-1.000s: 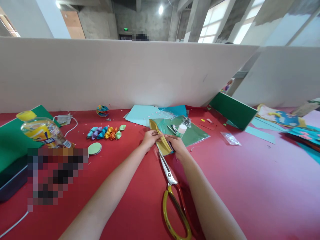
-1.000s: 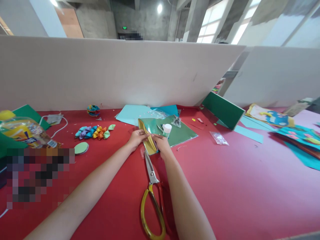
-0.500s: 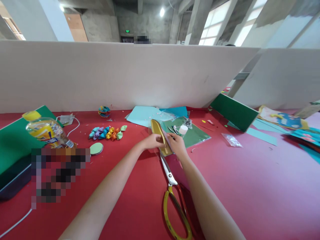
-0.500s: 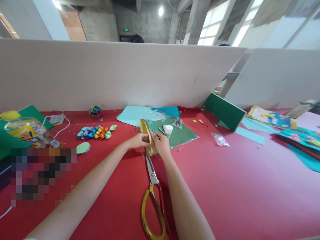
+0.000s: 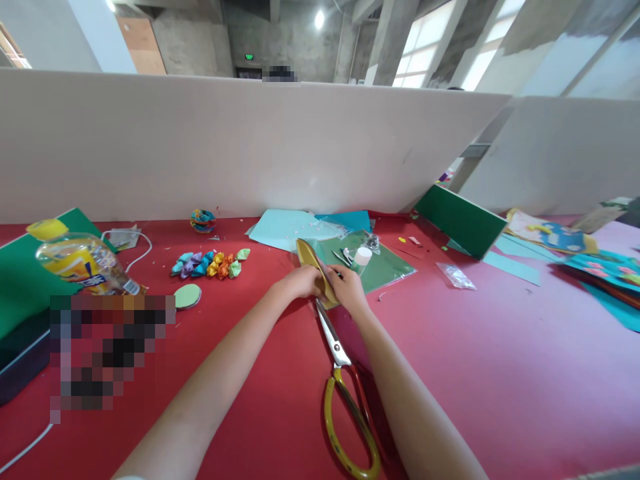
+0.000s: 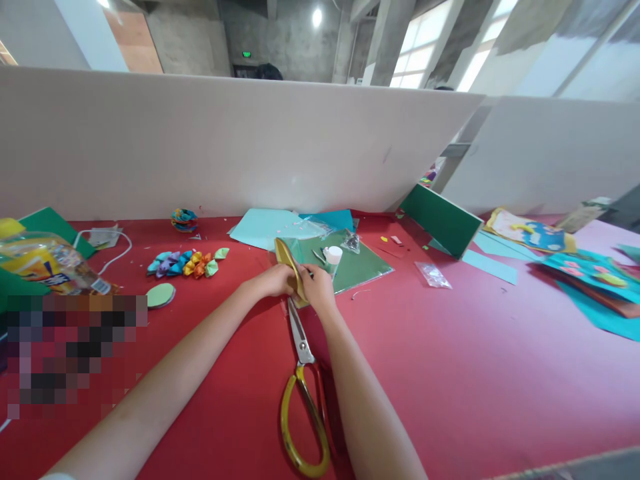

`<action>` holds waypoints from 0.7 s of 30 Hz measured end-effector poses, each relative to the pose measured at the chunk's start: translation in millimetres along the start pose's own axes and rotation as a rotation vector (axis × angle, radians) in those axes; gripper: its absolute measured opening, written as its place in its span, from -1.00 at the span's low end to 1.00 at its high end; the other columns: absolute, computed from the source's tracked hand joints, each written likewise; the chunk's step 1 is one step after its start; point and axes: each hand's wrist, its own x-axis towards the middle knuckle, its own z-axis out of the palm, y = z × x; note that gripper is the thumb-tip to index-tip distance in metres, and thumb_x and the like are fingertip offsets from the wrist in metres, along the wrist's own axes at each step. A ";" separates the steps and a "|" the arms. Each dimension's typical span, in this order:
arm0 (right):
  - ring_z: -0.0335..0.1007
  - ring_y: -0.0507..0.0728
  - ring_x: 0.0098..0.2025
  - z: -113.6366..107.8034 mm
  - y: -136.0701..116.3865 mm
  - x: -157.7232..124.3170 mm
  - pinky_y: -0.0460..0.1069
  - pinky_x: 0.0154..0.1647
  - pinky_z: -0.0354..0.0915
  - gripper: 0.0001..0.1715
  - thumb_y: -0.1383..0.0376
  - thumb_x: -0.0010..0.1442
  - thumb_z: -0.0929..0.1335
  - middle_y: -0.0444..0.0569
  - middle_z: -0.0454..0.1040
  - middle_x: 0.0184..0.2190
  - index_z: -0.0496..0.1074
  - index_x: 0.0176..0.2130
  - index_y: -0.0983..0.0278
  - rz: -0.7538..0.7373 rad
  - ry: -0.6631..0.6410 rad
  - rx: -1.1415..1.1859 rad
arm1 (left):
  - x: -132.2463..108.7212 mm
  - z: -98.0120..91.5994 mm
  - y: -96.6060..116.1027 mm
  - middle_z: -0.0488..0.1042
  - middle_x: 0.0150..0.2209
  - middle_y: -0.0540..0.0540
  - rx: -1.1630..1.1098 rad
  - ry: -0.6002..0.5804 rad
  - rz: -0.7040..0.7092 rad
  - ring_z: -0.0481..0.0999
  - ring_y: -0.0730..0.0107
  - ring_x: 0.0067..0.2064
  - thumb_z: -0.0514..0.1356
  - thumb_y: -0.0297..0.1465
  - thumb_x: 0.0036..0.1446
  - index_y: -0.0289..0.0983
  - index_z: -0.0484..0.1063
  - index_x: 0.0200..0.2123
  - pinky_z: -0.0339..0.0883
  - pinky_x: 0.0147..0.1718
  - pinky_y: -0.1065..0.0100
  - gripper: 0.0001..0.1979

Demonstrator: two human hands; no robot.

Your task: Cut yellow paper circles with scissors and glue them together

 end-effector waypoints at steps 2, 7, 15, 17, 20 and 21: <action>0.41 0.16 -0.28 0.8 1.2 0.1 -0.01 -0.22 0.23 -0.60 0.20 0.12 0.19 0.04 0.54 -0.29 0.51 -0.24 0.31 -0.006 -0.003 0.001 | 0.3 1.5 -1.9 0.48 -0.58 -0.02 0.007 0.031 0.012 0.48 0.23 -0.44 0.36 -0.48 -0.40 -0.24 0.51 -0.60 0.31 -0.38 0.35 -0.85; 0.41 0.16 -0.30 1.5 2.0 -0.8 -0.02 -0.23 0.24 -0.60 0.18 0.12 0.19 0.04 0.54 -0.31 0.51 -0.24 0.32 -0.002 0.004 0.010 | -0.6 3.9 -5.4 0.48 -0.58 0.00 0.000 0.093 0.042 0.48 0.29 -0.47 0.35 -0.50 -0.37 -0.21 0.53 -0.58 0.31 -0.39 0.39 -0.85; 0.41 0.22 -0.28 -1.6 0.4 0.0 0.03 -0.22 0.24 -0.57 0.18 0.11 0.18 0.09 0.53 -0.30 0.50 -0.24 0.34 -0.009 0.033 0.029 | -6.1 3.8 6.6 0.38 -0.11 -0.27 0.036 0.410 -0.094 0.27 -0.07 0.06 0.38 -0.46 -0.35 -0.29 0.43 -0.34 0.08 0.04 0.17 -0.62; 0.40 0.22 -0.28 -1.6 0.6 0.4 0.04 -0.21 0.24 -0.59 0.19 0.11 0.18 0.08 0.54 -0.29 0.51 -0.25 0.32 -0.011 0.041 0.034 | -6.9 4.9 8.3 0.35 -0.08 -0.31 0.005 0.471 -0.158 0.23 -0.12 0.09 0.38 -0.44 -0.34 -0.30 0.37 -0.27 0.03 0.05 0.13 -0.55; 0.40 0.21 -0.28 -1.5 0.5 0.8 0.04 -0.21 0.24 -0.61 0.20 0.10 0.19 0.07 0.54 -0.29 0.51 -0.25 0.30 -0.014 0.051 0.044 | -7.1 5.4 7.1 0.42 -0.19 -0.29 -0.096 0.498 -0.233 0.29 -0.15 0.03 0.40 -0.42 -0.37 -0.29 0.34 -0.26 0.06 0.00 0.09 -0.50; 0.40 0.21 -0.29 -1.6 0.4 1.0 0.03 -0.22 0.24 -0.61 0.19 0.10 0.19 0.06 0.54 -0.29 0.51 -0.25 0.30 -0.013 0.053 0.047 | -6.7 5.0 6.1 0.44 -0.23 -0.26 -0.142 0.500 -0.247 0.32 -0.15 0.01 0.42 -0.41 -0.40 -0.28 0.34 -0.25 0.08 -0.02 0.09 -0.46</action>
